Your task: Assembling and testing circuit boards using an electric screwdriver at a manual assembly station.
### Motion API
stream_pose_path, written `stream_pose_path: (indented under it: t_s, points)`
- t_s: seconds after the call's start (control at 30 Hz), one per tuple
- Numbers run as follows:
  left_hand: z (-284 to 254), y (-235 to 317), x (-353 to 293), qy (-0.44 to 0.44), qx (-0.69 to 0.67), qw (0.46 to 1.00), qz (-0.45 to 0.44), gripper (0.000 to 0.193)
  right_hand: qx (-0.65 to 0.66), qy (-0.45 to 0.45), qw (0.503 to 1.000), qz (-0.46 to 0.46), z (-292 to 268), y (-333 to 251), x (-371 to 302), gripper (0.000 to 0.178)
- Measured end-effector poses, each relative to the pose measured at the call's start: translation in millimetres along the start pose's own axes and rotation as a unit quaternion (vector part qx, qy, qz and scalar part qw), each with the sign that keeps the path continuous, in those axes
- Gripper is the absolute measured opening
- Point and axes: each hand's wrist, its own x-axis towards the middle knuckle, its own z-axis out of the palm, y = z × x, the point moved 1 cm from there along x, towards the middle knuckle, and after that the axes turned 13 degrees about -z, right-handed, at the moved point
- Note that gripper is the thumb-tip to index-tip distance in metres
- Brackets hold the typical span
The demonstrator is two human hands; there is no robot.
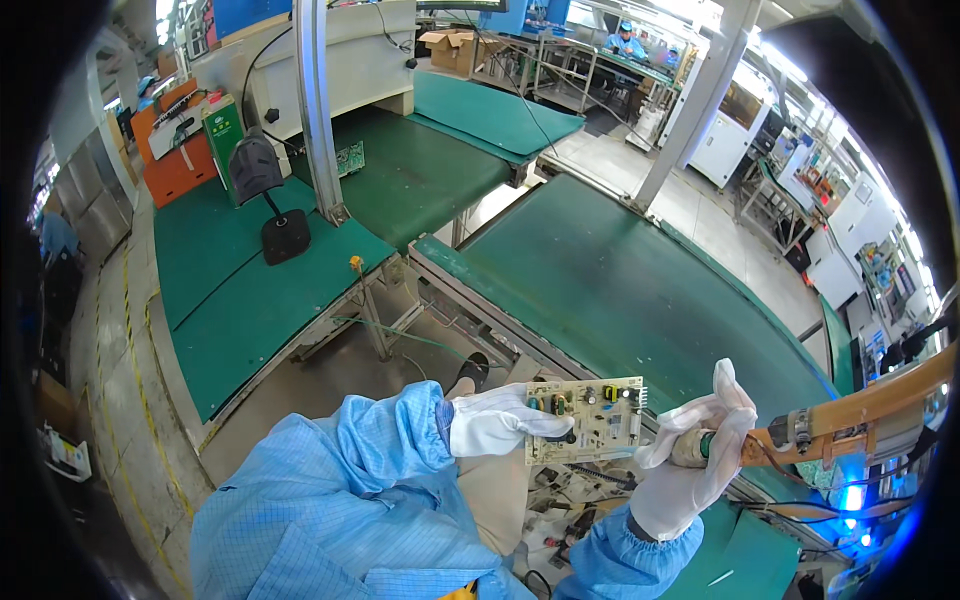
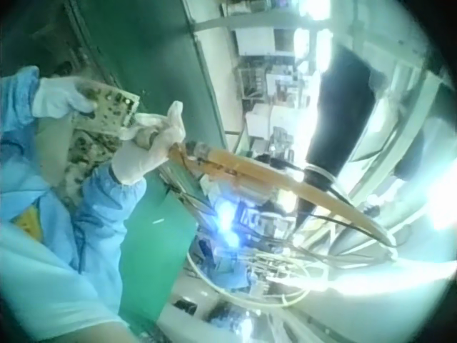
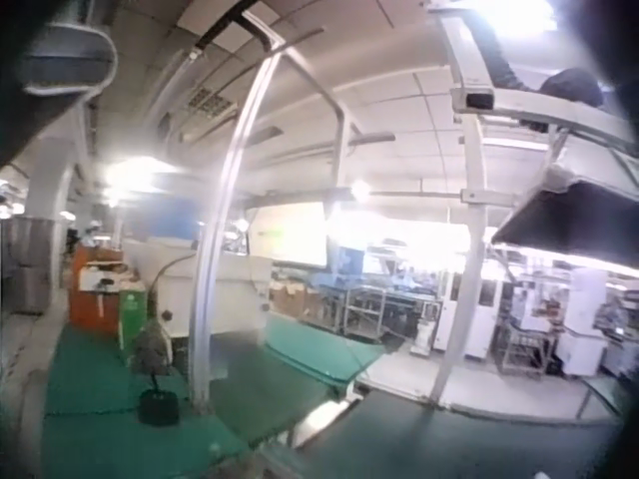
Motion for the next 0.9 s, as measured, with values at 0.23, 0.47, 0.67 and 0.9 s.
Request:
stream_pose_path:
  t_s: [0.23, 0.47, 0.67, 0.9]
  points:
    - [18.0, -10.8, 1.0, -0.029, -0.143, 0.989, -0.03, 0.05, -0.022, 0.012, 0.999, -0.021, 3.6, 11.1, 7.5, 0.06]
    - [37.0, 4.1, -9.1, 0.03, 0.026, 0.997, -0.073, 0.049, 0.021, -0.049, 0.995, -0.079, -5.9, 23.0, 10.3, 0.065]
    - [40.7, -7.4, -12.3, 0.007, 0.036, 0.996, -0.085, 0.045, -0.089, -0.051, 0.989, -0.106, -11.6, 22.1, 5.5, 0.063]
    - [43.8, -13.6, -20.9, 0.017, 0.016, 0.997, -0.07, 0.047, -0.064, -0.02, 0.991, -0.111, -14.5, 24.6, 3.7, 0.062]
